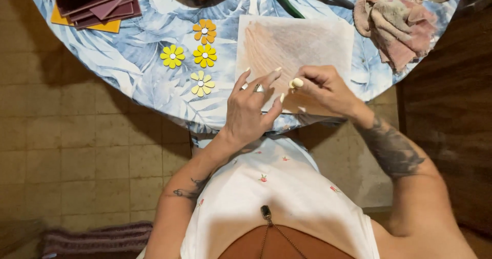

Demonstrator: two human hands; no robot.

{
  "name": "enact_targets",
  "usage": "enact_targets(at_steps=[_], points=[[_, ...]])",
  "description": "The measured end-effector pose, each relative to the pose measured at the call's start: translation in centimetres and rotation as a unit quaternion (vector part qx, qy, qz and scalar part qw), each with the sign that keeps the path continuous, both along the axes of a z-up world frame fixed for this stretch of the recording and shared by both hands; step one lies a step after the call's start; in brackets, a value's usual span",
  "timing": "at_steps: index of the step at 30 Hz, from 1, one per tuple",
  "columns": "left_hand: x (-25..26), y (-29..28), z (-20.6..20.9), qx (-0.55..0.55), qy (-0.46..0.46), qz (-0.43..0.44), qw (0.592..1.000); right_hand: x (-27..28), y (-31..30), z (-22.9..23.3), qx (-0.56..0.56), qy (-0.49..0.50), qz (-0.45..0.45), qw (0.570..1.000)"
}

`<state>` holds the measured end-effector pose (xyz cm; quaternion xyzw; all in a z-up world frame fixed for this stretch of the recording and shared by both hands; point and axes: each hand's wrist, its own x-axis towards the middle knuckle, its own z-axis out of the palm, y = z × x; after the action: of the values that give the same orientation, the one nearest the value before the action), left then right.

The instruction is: Sanding the edges and surfaces of small flower-shaped wooden tiles using a sheet of sandpaper on a workshop table.

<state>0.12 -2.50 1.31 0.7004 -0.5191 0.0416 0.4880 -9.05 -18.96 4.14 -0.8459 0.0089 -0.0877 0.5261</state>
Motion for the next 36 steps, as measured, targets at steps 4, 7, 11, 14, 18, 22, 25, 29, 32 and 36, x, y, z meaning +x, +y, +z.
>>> enact_targets(at_steps=[4, 7, 11, 14, 18, 22, 25, 29, 32, 36], points=[[0.0, -0.6, 0.0, -0.004, -0.003, 0.008, 1.000, 0.0, 0.6, -0.4, 0.042, -0.011, -0.013, 0.999], [-0.1, -0.9, 0.0, -0.040, 0.008, -0.002, 0.999, 0.0, 0.6, -0.5, 0.041, -0.019, -0.009, 0.999], [0.0, -1.1, -0.2, -0.050, -0.026, 0.014, 0.998, 0.0, 0.6, -0.8, 0.048, -0.021, -0.010, 0.999], [-0.1, -1.1, -0.3, -0.052, -0.041, 0.019, 0.998, -0.2, 0.6, -1.5, 0.060, -0.013, -0.013, 0.998], [-0.3, -1.2, -0.4, -0.053, -0.046, 0.026, 0.997, -0.5, 0.5, -2.1, 0.069, -0.013, -0.017, 0.997], [-0.5, -0.6, -0.2, -0.034, -0.065, 0.034, 0.997, -0.8, -0.1, -1.1, -0.003, -0.020, -0.007, 1.000], [-0.6, 0.8, 0.6, 0.101, -0.123, -0.002, 0.987, -2.3, -2.1, -1.6, -0.234, -0.043, 0.023, 0.971], [-0.4, 2.0, 0.4, 0.238, -0.143, -0.026, 0.960, -3.9, -3.4, -2.7, -0.517, 0.025, 0.015, 0.855], [-0.2, 2.1, -0.2, 0.256, -0.145, -0.039, 0.955, -1.3, -1.8, -2.6, -0.480, 0.033, 0.033, 0.876], [0.0, 2.3, -0.2, 0.257, -0.150, -0.043, 0.954, 5.8, 0.2, -2.9, -0.441, -0.015, 0.018, 0.897]])
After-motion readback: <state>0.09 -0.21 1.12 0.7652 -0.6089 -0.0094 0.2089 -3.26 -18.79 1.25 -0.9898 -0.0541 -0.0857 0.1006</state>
